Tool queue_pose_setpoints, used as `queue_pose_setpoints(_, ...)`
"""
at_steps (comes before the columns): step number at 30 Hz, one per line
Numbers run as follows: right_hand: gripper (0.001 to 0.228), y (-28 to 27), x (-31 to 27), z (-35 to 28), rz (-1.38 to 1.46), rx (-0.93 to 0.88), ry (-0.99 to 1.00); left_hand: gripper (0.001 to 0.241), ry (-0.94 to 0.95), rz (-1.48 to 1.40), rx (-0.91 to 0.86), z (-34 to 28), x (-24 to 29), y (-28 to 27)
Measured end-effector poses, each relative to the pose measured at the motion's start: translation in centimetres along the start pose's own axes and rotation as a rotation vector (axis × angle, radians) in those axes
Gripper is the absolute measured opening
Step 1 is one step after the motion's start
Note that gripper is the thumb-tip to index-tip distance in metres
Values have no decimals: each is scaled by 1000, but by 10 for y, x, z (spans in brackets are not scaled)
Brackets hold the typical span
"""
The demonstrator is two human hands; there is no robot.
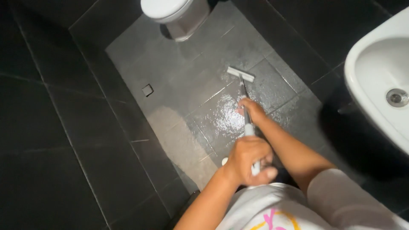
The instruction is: The person wets a small squeegee in a sink and then uses it to pull water and soap across a tiled bathroom floor toward a drain.
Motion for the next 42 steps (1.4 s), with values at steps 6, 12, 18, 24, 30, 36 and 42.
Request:
queue_pose_setpoints(6,6,64,-46,-52,-376,-247,-500,26,-68,30,122,-21,26,-62)
queue_pose_setpoints(12,25,126,-52,-132,-567,-256,-323,73,-7,-127,107,-56,103,-92)
queue_pose_setpoints(18,22,139,-22,-48,-707,-363,-681,70,14,-5,226,-86,42,-81)
queue_pose_setpoints(24,27,177,-1,7,-765,-330,-852,47,-18,127,450,-110,1,-103)
queue_pose_setpoints(30,24,233,-2,-129,-619,-393,-525,24,6,-12,358,-141,133,-146)
queue_pose_setpoints(36,33,281,-35,-138,-657,-451,-536,30,163,20,789,-154,148,-167)
queue_pose_setpoints(42,36,317,-24,-54,-699,-512,-569,27,106,171,834,-171,98,-203)
Point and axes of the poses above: each hand's wrist, its own z-axis towards the middle knuckle, its own y-axis out of the palm, x = y × z, the point moved 6 cm from there along z, towards the middle knuckle, and after that the axes turned 10 degrees about -z, right-handed, at the moved point
